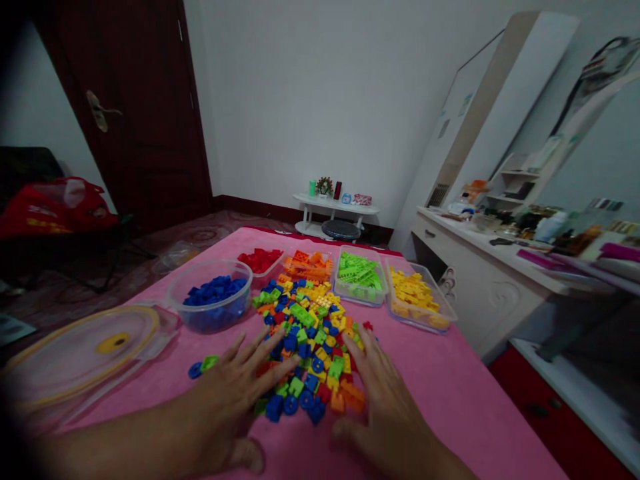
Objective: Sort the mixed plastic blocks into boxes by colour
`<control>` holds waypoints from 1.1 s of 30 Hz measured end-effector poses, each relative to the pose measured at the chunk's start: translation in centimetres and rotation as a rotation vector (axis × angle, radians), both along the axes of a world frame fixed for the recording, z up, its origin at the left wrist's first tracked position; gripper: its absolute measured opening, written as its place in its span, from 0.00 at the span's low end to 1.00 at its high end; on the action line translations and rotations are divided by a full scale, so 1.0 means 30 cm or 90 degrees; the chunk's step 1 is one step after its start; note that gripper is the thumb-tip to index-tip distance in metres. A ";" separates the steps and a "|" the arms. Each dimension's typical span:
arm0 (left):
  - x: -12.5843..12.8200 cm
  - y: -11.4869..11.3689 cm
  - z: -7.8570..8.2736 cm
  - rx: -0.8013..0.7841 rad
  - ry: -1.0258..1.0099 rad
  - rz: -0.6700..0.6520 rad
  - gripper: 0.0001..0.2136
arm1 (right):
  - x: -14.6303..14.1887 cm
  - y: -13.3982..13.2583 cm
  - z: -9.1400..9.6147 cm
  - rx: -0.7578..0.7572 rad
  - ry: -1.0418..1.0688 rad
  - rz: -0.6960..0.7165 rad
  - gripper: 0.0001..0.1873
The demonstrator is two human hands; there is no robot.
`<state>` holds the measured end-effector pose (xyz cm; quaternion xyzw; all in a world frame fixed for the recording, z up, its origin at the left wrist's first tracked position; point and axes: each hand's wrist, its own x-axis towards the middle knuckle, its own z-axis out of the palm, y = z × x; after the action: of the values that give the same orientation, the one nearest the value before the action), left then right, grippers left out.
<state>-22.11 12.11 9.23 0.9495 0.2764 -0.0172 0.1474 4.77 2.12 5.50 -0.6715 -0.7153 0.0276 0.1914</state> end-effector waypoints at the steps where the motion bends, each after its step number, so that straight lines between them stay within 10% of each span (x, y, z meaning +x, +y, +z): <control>1: -0.008 -0.004 -0.021 -0.007 -0.014 0.009 0.51 | -0.004 -0.027 -0.024 -0.018 0.002 -0.006 0.56; 11: 0.134 0.081 -0.094 0.059 -0.174 0.019 0.43 | -0.061 0.171 -0.083 0.025 0.160 -0.011 0.38; 23: 0.311 0.349 -0.022 0.140 -0.188 0.031 0.22 | -0.045 0.470 0.179 -0.137 0.087 0.061 0.22; 33: 0.244 0.448 -0.108 0.023 -0.339 0.104 0.14 | 0.143 0.422 0.236 -0.176 0.096 -0.026 0.07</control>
<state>-14.80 25.56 5.99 0.8976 0.3039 0.2501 0.1985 9.06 14.77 12.59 -0.7019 -0.6744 0.1722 0.1509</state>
